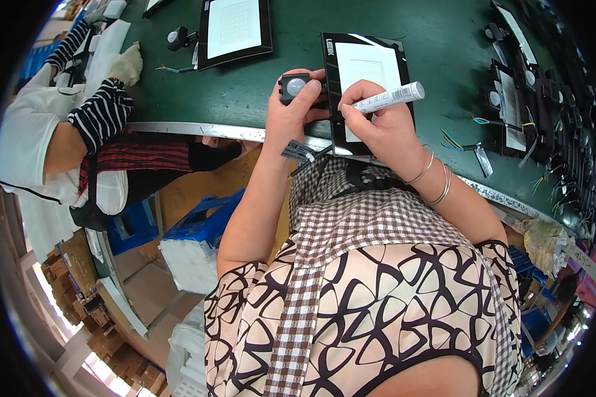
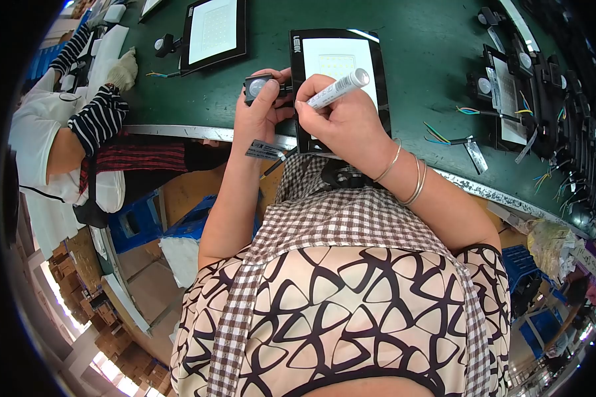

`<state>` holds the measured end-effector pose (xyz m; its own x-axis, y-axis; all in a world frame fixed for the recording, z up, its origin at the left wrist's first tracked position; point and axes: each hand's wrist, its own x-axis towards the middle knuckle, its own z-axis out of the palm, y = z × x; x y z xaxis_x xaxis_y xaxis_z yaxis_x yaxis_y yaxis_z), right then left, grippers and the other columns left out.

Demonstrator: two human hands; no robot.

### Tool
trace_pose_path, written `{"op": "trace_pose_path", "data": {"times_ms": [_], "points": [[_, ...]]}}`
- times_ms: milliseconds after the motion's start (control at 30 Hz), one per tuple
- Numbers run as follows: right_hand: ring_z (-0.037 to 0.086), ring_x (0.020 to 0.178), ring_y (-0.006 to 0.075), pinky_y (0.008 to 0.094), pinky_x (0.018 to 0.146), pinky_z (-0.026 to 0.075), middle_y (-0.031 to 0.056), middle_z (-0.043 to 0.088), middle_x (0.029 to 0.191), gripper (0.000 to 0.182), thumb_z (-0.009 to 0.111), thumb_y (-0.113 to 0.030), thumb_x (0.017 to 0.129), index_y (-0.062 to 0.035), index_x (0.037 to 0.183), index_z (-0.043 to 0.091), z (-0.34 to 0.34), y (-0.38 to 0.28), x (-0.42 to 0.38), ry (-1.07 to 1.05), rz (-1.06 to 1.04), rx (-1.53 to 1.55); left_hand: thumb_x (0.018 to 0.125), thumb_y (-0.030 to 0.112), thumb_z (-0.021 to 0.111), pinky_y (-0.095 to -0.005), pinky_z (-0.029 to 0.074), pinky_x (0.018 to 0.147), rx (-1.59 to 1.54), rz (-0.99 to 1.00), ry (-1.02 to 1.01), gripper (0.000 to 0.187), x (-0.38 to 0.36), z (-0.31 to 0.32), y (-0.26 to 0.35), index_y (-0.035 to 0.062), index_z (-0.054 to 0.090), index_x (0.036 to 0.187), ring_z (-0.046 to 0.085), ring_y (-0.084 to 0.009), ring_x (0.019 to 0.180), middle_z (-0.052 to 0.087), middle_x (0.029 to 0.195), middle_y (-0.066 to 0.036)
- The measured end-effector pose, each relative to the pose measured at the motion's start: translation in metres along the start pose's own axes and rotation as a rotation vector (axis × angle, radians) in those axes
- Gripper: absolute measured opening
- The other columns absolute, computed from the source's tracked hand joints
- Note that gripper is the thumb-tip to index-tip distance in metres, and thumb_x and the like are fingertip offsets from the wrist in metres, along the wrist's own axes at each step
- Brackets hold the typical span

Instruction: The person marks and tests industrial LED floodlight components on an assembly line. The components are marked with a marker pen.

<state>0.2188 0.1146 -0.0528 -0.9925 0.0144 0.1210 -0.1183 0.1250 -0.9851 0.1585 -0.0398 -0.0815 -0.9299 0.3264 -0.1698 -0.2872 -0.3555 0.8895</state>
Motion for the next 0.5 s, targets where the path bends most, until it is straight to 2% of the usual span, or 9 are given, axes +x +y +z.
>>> {"op": "trace_pose_path", "data": {"times_ms": [133, 267, 367, 500], "points": [[0.042, 0.053, 0.0038, 0.0214, 0.047, 0.033, -0.0026, 0.049, 0.060, 0.006, 0.057, -0.010, 0.082, -0.0040, 0.081, 0.057, 0.002, 0.001, 0.005, 0.068, -0.032, -0.008, 0.083, 0.025, 0.065, -0.0331, 0.056, 0.067, -0.013, -0.006, -0.002, 0.031, 0.000, 0.002, 0.000, 0.0062, 0.051, 0.104, 0.062, -0.0228, 0.088, 0.055, 0.114, -0.016], [0.042, 0.055, 0.0022, 0.0201, 0.047, 0.032, -0.0047, 0.048, 0.061, 0.005, 0.058, -0.009, 0.082, -0.0042, 0.080, 0.057, -0.003, 0.008, 0.006, 0.128, -0.048, 0.138, 0.083, 0.016, 0.064, -0.0306, 0.056, 0.065, -0.070, -0.025, -0.018, 0.034, 0.000, 0.002, 0.001, 0.0040, 0.046, 0.109, 0.062, -0.0223, 0.088, 0.056, 0.113, -0.013], [0.041, 0.055, 0.0012, 0.0189, 0.047, 0.031, -0.0059, 0.048, 0.061, 0.005, 0.058, -0.008, 0.082, -0.0043, 0.079, 0.057, -0.001, 0.004, -0.001, 0.087, 0.004, 0.208, 0.084, 0.015, 0.064, -0.0312, 0.056, 0.066, -0.057, -0.025, -0.013, 0.033, 0.000, 0.003, 0.002, 0.0036, 0.046, 0.109, 0.062, -0.0223, 0.088, 0.056, 0.113, -0.014], [0.041, 0.055, 0.0020, 0.0195, 0.047, 0.032, -0.0052, 0.048, 0.061, 0.005, 0.058, -0.008, 0.082, -0.0040, 0.079, 0.057, -0.001, 0.001, -0.006, 0.003, 0.003, 0.093, 0.083, 0.015, 0.064, -0.0318, 0.056, 0.066, -0.042, -0.023, -0.004, 0.033, -0.001, 0.004, 0.002, 0.0034, 0.046, 0.109, 0.062, -0.0216, 0.088, 0.056, 0.113, -0.014]]}}
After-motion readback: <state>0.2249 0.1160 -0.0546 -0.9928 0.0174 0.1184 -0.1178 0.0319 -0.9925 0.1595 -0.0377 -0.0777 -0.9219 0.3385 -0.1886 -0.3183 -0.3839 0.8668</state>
